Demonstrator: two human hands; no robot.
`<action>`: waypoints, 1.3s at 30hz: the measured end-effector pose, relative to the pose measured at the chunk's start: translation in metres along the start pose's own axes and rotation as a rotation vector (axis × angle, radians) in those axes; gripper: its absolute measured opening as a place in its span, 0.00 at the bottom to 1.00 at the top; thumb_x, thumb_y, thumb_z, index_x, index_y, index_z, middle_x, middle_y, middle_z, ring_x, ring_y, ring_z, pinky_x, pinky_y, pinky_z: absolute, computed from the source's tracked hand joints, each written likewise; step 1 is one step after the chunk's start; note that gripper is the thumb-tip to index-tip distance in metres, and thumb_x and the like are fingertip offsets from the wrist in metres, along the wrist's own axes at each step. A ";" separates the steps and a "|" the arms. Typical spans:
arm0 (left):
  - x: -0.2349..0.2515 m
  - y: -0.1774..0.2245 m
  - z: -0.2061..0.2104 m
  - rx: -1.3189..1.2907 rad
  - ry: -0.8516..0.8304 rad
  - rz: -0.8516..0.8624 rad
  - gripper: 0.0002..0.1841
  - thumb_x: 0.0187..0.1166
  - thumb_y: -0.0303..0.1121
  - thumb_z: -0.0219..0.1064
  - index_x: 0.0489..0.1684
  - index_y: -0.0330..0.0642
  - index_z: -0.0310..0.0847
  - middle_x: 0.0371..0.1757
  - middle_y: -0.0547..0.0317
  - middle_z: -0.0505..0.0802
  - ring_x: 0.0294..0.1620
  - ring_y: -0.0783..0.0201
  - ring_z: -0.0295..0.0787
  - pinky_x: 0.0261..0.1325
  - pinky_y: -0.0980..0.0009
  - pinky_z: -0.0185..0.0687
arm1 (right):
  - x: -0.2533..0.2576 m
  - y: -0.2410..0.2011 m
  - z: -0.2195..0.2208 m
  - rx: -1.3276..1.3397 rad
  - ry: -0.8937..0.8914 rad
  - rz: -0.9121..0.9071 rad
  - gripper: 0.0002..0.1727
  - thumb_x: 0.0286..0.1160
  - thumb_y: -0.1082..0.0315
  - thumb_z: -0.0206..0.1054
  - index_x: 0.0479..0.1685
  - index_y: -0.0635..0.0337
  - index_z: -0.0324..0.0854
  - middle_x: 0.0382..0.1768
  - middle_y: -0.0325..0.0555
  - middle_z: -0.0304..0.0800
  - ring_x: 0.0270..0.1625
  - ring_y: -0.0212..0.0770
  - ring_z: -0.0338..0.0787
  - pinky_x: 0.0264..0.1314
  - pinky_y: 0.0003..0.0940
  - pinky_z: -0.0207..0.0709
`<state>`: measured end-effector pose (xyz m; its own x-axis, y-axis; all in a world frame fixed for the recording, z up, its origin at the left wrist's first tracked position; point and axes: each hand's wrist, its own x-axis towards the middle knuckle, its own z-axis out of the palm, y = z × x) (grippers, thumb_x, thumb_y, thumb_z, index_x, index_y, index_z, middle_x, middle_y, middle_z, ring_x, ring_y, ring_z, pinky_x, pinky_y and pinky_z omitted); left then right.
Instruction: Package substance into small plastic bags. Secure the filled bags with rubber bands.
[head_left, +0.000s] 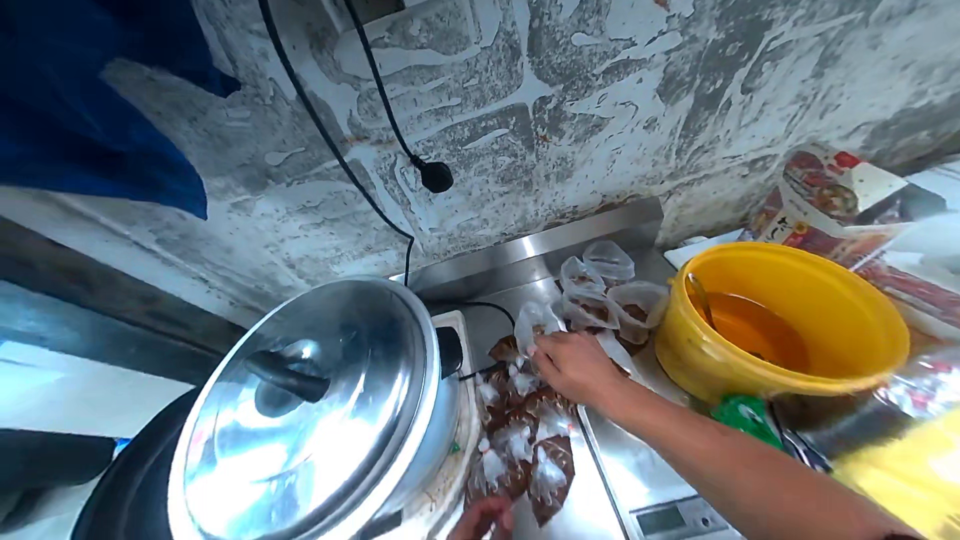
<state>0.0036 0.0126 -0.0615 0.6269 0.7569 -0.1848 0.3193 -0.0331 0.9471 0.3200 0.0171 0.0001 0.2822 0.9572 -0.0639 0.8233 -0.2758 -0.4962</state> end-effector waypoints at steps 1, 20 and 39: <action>0.004 0.005 -0.002 -0.010 0.019 0.010 0.12 0.82 0.28 0.66 0.54 0.28 0.86 0.49 0.48 0.95 0.52 0.61 0.94 0.63 0.59 0.89 | -0.012 -0.005 -0.001 0.012 0.012 -0.058 0.28 0.91 0.48 0.45 0.43 0.58 0.86 0.40 0.51 0.91 0.50 0.53 0.92 0.58 0.58 0.81; -0.016 -0.033 -0.004 -0.543 -0.143 -0.623 0.09 0.80 0.26 0.61 0.52 0.34 0.83 0.35 0.53 0.92 0.30 0.63 0.89 0.35 0.66 0.88 | -0.140 -0.014 0.106 0.077 -0.531 -0.568 0.19 0.89 0.56 0.53 0.45 0.58 0.86 0.49 0.53 0.90 0.58 0.56 0.90 0.61 0.59 0.82; -0.041 -0.018 -0.006 -0.580 -0.160 -0.160 0.04 0.82 0.26 0.63 0.44 0.34 0.80 0.35 0.49 0.92 0.34 0.57 0.94 0.43 0.59 0.94 | -0.149 -0.025 0.131 1.261 -0.622 0.968 0.26 0.93 0.46 0.47 0.60 0.58 0.80 0.38 0.44 0.93 0.31 0.38 0.90 0.33 0.33 0.82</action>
<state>-0.0319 -0.0141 -0.0699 0.7162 0.6143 -0.3312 0.0086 0.4667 0.8843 0.1923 -0.1071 -0.0916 -0.0648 0.4659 -0.8824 -0.4768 -0.7913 -0.3828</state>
